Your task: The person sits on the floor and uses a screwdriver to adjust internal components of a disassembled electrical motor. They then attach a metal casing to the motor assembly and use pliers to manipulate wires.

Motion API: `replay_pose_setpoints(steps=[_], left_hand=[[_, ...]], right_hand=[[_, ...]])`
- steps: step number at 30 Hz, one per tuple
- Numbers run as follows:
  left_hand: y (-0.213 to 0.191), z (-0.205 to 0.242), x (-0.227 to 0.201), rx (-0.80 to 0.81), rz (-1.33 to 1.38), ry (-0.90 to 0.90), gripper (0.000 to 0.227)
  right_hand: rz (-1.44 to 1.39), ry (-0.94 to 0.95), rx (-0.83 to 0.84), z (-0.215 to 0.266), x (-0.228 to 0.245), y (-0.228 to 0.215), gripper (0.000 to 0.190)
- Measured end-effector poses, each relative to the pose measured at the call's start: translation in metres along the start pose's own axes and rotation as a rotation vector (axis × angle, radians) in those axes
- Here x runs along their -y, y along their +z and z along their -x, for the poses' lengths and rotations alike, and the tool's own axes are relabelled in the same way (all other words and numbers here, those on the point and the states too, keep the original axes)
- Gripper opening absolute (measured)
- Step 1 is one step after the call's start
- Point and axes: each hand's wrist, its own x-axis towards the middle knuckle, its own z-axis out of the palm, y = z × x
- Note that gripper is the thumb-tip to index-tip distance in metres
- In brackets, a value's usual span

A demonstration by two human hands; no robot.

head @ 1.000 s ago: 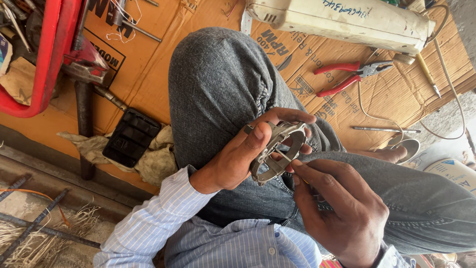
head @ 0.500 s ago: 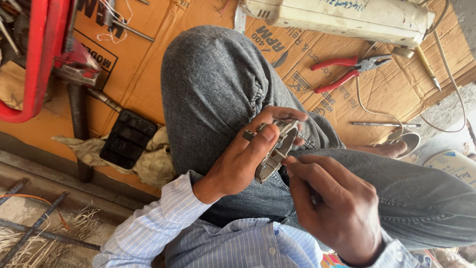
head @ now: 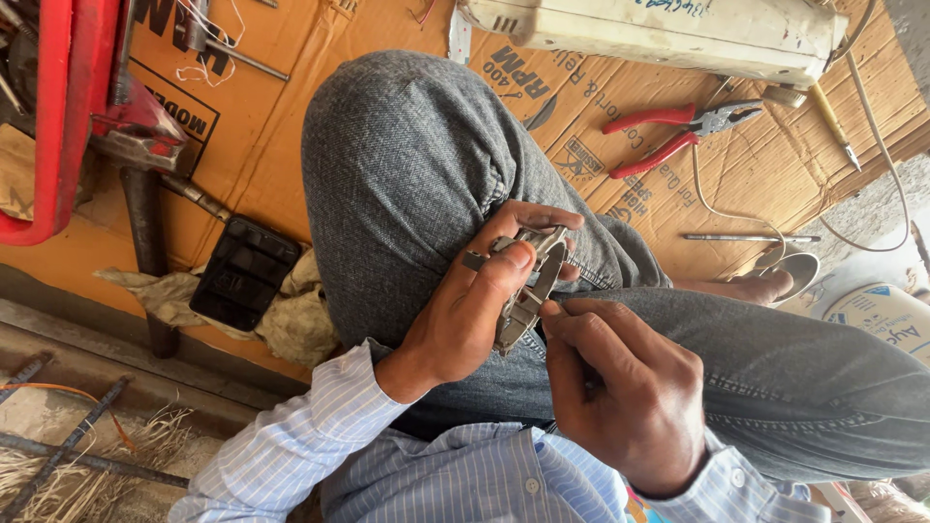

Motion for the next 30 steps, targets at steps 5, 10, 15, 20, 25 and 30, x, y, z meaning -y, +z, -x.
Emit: replay_pose_setpoints(steps=[5, 10, 15, 20, 25, 30], left_hand=[[0.0, -0.001, 0.004, -0.008, -0.024, 0.002, 0.051], [-0.001, -0.003, 0.002, 0.021, 0.006, -0.015, 0.054], [-0.003, 0.0, 0.004, 0.146, 0.214, -0.007, 0.057], [-0.006, 0.003, 0.005, 0.173, 0.251, -0.021, 0.058], [-0.006, 0.001, 0.004, 0.18, 0.196, -0.012, 0.06], [-0.006, 0.003, 0.004, 0.174, 0.13, 0.021, 0.063]], right_hand=[[0.002, 0.001, -0.012, 0.005, -0.001, 0.003, 0.015], [-0.044, -0.001, -0.033, 0.006, -0.003, 0.002, 0.015], [-0.139, 0.113, 0.034, 0.007, -0.009, -0.013, 0.015], [-0.018, 0.131, -0.015, 0.015, -0.004, -0.024, 0.025], [-0.079, 0.217, 0.004, 0.018, -0.004, -0.024, 0.023], [-0.121, 0.23, 0.05, 0.014, -0.002, -0.022, 0.021]])
